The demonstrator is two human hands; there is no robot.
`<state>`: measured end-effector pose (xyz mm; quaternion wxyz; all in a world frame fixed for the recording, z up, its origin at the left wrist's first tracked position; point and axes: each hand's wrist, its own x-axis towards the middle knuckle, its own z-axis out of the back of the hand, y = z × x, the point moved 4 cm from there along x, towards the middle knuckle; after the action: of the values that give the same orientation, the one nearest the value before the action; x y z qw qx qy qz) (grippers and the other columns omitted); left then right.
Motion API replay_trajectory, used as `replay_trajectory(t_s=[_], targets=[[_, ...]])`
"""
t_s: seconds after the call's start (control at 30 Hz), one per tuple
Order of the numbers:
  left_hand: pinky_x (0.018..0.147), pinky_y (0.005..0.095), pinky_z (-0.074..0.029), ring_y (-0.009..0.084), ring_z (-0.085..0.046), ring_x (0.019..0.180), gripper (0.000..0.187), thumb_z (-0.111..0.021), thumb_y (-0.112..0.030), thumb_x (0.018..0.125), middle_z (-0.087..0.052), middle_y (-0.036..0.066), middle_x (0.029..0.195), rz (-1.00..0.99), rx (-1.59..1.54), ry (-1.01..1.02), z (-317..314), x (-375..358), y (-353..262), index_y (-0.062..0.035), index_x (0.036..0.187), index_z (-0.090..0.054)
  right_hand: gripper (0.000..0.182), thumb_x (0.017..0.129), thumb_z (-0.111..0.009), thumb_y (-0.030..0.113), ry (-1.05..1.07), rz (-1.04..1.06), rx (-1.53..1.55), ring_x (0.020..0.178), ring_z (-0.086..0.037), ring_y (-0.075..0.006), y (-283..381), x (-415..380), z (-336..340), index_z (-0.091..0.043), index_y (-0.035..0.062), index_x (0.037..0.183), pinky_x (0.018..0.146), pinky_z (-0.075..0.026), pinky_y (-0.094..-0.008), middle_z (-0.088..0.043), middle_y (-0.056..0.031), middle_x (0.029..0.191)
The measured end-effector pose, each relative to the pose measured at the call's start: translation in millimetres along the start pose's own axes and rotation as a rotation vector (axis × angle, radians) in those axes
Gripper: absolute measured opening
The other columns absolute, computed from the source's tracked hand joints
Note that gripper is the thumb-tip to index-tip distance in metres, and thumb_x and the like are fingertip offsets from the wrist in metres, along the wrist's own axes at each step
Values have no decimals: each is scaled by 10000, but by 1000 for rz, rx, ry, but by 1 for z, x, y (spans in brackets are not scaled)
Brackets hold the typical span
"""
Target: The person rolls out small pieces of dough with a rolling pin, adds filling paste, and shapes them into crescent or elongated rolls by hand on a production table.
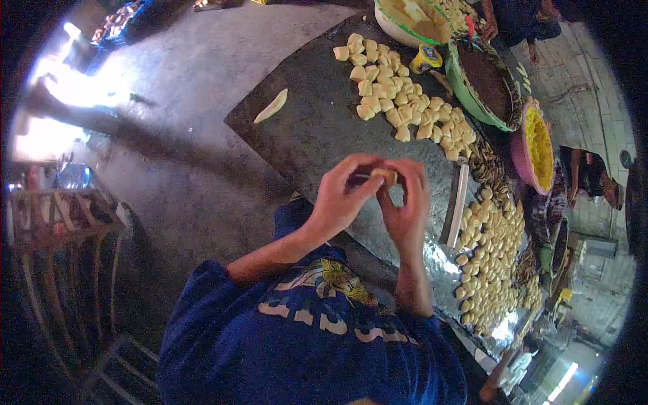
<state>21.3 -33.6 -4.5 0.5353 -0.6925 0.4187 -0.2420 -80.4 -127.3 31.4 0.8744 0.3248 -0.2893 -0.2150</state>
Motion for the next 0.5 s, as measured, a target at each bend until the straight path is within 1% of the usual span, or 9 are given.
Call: replay_trajectory(t_s=[0.07, 0.1, 0.17, 0.2, 0.3, 0.33, 0.43, 0.5], targets=[[1000, 341, -427, 239, -580, 1140, 414, -679, -177, 901, -605, 151, 1214, 143, -43, 63, -1, 1, 11, -13, 1263, -563, 325, 781, -718, 3, -165, -180, 102, 869, -643, -289, -7, -17, -4, -638, 45, 1093, 784, -520, -379, -652, -132, 991], [1001, 354, -427, 257, -588, 1119, 409, -686, -174, 884, -615, 144, 1190, -39, 174, -10, -25, -45, 9, -18, 1246, -576, 300, 781, -720, 7, -189, -210, 126, 865, -648, -294, 3, -67, 15, -645, 38, 1069, 773, -521, -379, -654, -132, 973], [1001, 379, -427, 294, -604, 1076, 401, -701, -170, 852, -635, 131, 1142, -460, 466, -96, -50, -61, 8, -27, 1213, -602, 251, 780, -724, 16, -224, -226, 27, 859, -657, -304, 2, -89, 33, -657, 23, 1022, 751, -523, -380, -659, -132, 938], [1016, 429, -422, 314, -607, 1109, 380, -710, -184, 822, -647, 126, 1161, -663, 599, -212, -69, -70, -10, -69, 1177, -636, 239, 761, -741, 25, -222, -222, 0, 847, -667, -329, 0, -96, 41, -667, 20, 987, 733, -520, -364, -670, -138, 924], [1030, 475, -410, 301, -600, 1162, 342, -698, -191, 836, -650, 122, 1203, -1000, 767, 122, -107, -92, -24, -98, 1162, -649, 218, 787, -745, 82, -75, -126, 183, 859, -685, -295, 9, -131, 64, -675, 10, 981, 734, -515, -336, -683, -149, 918], [1022, 483, -424, 294, -632, 1136, 288, -692, -191, 851, -688, 119, 1140, -1067, 791, 200, -116, -97, -25, -97, 1122, -666, 180, 852, -709, 163, -269, -322, 506, 880, -668, -225, 18, -141, 66, -683, 0, 924, 781, -520, -331, -695, -92, 955], [992, 486, -457, 306, -683, 1027, 229, -683, -199, 875, -721, 114, 1005, -943, 372, 321, -127, -91, -21, -77, 1069, -677, 245, 878, -694, 190, -228, -391, 953, 953, -652, -207, 9, -160, 77, -651, 5, 1033, 821, -516, -334, -668, -80, 1052], [958, 474, -485, 289, -697, 987, 219, -695, -185, 875, -727, 114, 972, -899, 177, 368, -129, -73, -13, -53, 1049, -675, 395, 911, -662, 275, -175, -459, 1199, 1065, -612, -195, 9, -149, 74, -561, 38, 1211, 879, -510, -337, -610, -84, 1162]])
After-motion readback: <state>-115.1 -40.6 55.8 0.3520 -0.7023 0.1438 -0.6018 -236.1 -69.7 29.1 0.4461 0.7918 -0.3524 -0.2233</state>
